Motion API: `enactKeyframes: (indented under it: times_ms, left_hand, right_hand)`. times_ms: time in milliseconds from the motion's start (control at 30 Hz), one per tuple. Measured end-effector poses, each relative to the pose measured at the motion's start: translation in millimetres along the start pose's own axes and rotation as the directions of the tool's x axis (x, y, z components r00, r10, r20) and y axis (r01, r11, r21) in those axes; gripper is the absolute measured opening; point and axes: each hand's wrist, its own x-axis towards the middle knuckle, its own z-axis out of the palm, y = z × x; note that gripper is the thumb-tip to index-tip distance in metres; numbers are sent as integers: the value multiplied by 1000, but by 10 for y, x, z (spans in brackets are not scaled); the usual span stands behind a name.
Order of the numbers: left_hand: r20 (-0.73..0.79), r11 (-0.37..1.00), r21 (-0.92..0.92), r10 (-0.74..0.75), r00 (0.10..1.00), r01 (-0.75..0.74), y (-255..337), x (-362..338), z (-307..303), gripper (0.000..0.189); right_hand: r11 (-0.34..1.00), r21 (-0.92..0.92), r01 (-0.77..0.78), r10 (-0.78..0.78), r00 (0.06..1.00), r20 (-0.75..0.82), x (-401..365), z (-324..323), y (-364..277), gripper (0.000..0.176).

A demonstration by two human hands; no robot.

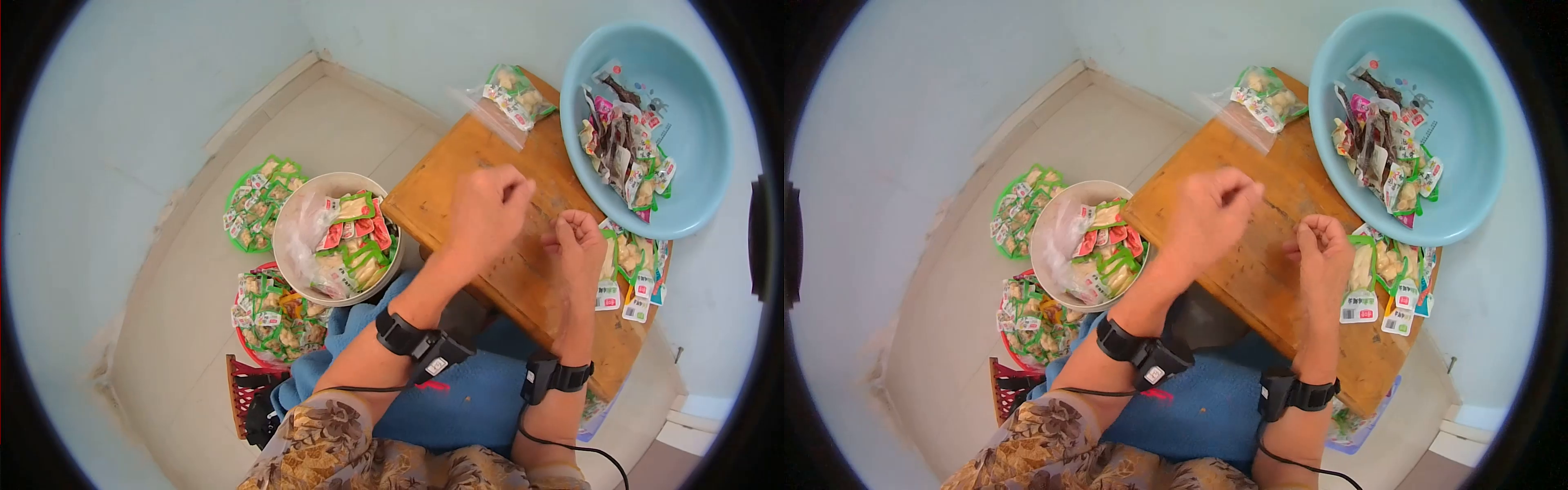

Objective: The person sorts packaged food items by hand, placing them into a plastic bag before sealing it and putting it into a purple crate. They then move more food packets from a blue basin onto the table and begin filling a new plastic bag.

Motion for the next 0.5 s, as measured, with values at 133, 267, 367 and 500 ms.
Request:
enactKeyframes:
  times_ms: [133, 267, 367, 500]
  left_hand:
    - [-108, 975, -77, -216, 970, 209, -134, 184, -439, 21]
    - [-226, 945, 0, -319, 920, 328, -472, 185, -1206, 24]
    - [-273, 856, 187, -426, 862, 482, -1086, 19, -1842, 27]
    - [-262, 716, 149, -636, 725, 682, -1999, -428, -2487, 33]
  right_hand:
    - [1000, 1, 19, -19, 1000, -4, -31, 11, -94, 9]
    - [1000, 17, 15, -14, 999, -36, 57, -44, -65, 8]
    - [1000, 6, 2, -2, 999, -39, 55, -86, -81, 8]
    - [1000, -11, 0, 0, 1000, -18, 65, -84, -82, 9]
